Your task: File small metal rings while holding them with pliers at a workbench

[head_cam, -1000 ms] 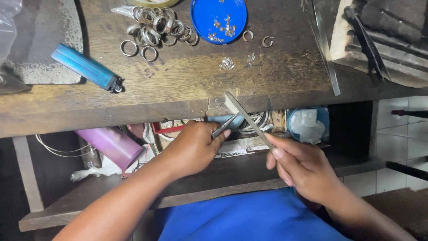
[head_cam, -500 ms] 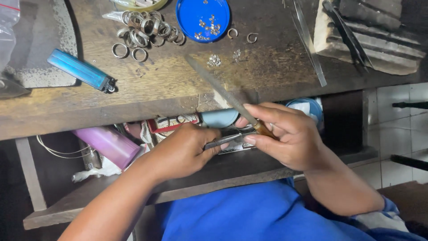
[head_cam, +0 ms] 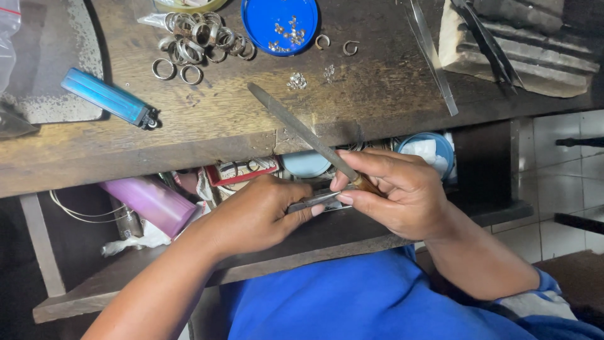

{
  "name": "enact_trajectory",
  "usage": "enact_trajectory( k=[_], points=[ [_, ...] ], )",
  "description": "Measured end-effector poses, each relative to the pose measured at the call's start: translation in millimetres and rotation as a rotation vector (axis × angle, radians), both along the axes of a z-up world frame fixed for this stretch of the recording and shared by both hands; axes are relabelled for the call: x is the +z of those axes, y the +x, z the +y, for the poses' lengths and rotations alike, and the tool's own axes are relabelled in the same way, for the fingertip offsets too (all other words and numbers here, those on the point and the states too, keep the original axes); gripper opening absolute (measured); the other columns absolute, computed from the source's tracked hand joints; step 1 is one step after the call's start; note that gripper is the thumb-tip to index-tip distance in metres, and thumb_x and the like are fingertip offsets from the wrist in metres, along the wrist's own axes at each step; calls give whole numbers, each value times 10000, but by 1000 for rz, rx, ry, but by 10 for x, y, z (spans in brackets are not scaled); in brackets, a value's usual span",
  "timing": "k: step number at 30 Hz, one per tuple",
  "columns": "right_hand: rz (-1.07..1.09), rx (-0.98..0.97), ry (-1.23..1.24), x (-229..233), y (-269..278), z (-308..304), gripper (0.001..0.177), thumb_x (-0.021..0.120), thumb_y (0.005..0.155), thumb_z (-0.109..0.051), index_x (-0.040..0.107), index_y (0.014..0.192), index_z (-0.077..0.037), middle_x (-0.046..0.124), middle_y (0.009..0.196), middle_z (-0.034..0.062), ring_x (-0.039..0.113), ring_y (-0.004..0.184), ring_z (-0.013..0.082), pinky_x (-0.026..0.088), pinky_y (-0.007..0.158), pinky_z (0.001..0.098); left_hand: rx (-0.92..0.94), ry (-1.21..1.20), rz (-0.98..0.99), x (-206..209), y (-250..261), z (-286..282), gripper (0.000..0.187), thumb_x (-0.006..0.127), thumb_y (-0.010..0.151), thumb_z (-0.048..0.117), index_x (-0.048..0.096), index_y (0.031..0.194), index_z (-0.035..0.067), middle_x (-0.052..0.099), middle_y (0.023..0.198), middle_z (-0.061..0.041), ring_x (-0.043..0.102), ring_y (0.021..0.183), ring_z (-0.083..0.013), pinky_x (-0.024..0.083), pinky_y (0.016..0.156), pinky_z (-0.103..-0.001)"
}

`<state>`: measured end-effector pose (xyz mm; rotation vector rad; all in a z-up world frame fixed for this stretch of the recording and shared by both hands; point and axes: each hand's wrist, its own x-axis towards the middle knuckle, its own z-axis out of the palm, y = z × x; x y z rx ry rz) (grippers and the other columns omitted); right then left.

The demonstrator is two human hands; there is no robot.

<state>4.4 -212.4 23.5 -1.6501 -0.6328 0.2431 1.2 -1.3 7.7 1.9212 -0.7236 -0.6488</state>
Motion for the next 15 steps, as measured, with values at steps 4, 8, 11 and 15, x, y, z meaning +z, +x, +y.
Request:
enact_trajectory(
  k=[4,8,11,15],
  points=[
    [-7,6,-2,-13,6,-6,545,628,756,130,410,1228,-36,588,950,169,630,835,185,580,707,212,9,-19,-13,-14,-2,1,255,477,870,270,544,735,64,548,576,-85,532,494,-262,374,484,-356],
    [28,4,22,-11,13,-4,541,621,751,143,411,1222,-19,582,939,177,623,831,192,569,683,204,12,-30,-32,-9,4,-4,262,471,871,271,553,755,51,563,595,-101,544,515,-283,380,494,-364],
    [40,-1,26,-25,8,-3,540,620,750,147,414,1221,-18,581,936,175,619,827,188,564,679,201,13,-28,-38,-15,4,-8,261,472,870,271,558,763,49,570,601,-104,550,523,-290,382,500,-367],
    [26,-11,8,-28,14,3,538,631,745,134,413,1216,-8,582,933,174,622,827,188,583,711,220,18,37,-32,-49,-4,-12,260,486,868,275,543,749,52,567,594,-122,550,528,-313,377,493,-386]
  ],
)
